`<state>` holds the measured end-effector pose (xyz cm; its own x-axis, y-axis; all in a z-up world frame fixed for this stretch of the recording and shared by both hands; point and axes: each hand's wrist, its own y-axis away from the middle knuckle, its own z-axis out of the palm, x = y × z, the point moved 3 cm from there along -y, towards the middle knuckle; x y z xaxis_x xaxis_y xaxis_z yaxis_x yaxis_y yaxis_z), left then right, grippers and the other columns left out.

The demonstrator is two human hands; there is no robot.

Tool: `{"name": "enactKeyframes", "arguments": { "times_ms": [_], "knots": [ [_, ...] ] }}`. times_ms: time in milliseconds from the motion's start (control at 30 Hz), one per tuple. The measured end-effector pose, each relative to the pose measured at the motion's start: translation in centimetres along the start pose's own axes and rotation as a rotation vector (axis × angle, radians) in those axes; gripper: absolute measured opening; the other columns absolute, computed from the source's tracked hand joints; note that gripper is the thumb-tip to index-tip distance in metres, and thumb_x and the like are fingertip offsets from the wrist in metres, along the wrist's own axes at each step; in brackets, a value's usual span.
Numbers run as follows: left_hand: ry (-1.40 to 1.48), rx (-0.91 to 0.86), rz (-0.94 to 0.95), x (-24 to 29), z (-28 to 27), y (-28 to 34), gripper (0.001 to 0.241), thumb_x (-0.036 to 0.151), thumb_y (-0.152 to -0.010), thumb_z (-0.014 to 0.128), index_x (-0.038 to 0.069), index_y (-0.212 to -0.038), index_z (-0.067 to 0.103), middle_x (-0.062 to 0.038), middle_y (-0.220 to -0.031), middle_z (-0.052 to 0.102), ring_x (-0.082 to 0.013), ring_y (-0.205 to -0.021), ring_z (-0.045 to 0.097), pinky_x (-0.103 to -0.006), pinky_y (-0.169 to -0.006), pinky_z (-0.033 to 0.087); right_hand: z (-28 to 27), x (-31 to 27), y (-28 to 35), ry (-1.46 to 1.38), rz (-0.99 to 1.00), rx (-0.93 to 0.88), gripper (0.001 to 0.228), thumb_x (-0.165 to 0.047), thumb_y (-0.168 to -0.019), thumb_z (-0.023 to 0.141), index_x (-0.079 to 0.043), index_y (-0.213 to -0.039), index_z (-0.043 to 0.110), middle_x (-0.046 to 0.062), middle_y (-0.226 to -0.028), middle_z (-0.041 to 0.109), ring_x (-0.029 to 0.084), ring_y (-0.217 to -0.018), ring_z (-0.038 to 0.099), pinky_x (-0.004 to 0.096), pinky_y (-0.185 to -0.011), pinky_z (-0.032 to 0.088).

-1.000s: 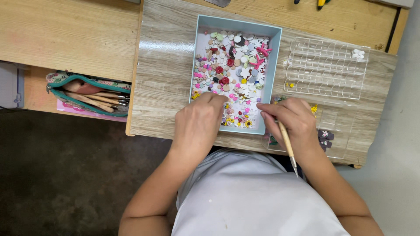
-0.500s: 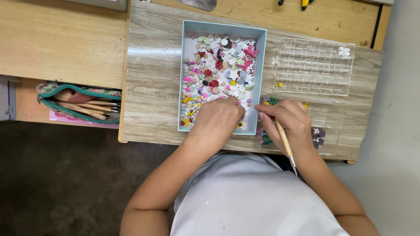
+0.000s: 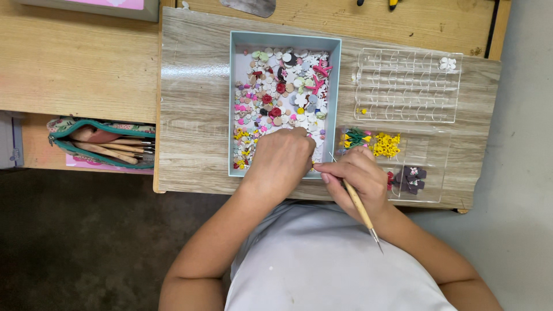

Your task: The person uses a pointed wooden tool to shape and refine small yellow clay flowers. They repeatedly pick up individual flowers from a tray, press and smooth the petals, and place them into a clear compartmentalized tray. The process is repeated for several flowers throughout the clip.

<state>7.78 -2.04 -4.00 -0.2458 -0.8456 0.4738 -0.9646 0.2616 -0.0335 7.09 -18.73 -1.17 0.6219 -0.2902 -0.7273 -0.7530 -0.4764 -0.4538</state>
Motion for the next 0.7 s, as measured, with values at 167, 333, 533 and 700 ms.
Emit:
{"name": "enactKeyframes", "arguments": {
  "times_ms": [167, 333, 533, 700],
  "knots": [
    [0.019, -0.001, -0.009, 0.1, -0.7, 0.2, 0.005, 0.014, -0.08, 0.076, 0.01, -0.077, 0.076, -0.006, -0.069, 0.061, -0.0273, -0.065, 0.067, -0.0389, -0.056, 0.055, 0.0, -0.1, 0.2, -0.026, 0.017, 0.014, 0.01, -0.007, -0.088, 0.074, -0.006, -0.096, 0.081, 0.009, -0.072, 0.066, 0.028, -0.064, 0.064, 0.046, -0.081, 0.053],
    [0.347, -0.008, -0.125, 0.6, -4.2, 1.0, 0.01, 0.019, -0.089, 0.069, 0.011, -0.09, 0.074, -0.01, -0.089, 0.065, -0.0379, -0.075, 0.069, -0.0496, -0.064, 0.057, -1.6, 0.3, -0.8, -0.049, 0.043, 0.049, 0.011, -0.004, -0.09, 0.073, -0.001, -0.098, 0.08, 0.013, -0.074, 0.067, 0.03, -0.066, 0.063, 0.049, -0.074, 0.052],
    [1.462, 0.154, -0.376, 0.9, -2.2, 2.5, 0.006, 0.004, -0.092, 0.066, -0.001, -0.095, 0.065, -0.014, -0.078, 0.071, -0.0087, -0.045, 0.062, -0.021, -0.041, 0.052, -3.1, -0.2, -2.4, -0.117, 0.109, 0.069, 0.013, 0.001, -0.094, 0.068, 0.004, -0.1, 0.079, 0.016, -0.082, 0.069, 0.03, -0.071, 0.065, 0.044, -0.076, 0.054],
    [2.013, 0.065, -0.387, 1.9, -1.6, 2.5, 0.007, 0.005, -0.096, 0.064, -0.001, -0.095, 0.06, -0.02, -0.086, 0.074, -0.0043, -0.044, 0.06, -0.0171, -0.039, 0.052, -2.6, -1.4, -3.2, -0.178, 0.101, 0.041, 0.013, 0.0, -0.092, 0.07, 0.003, -0.1, 0.079, 0.014, -0.074, 0.062, 0.027, -0.067, 0.058, 0.044, -0.078, 0.055]
  ]
}}
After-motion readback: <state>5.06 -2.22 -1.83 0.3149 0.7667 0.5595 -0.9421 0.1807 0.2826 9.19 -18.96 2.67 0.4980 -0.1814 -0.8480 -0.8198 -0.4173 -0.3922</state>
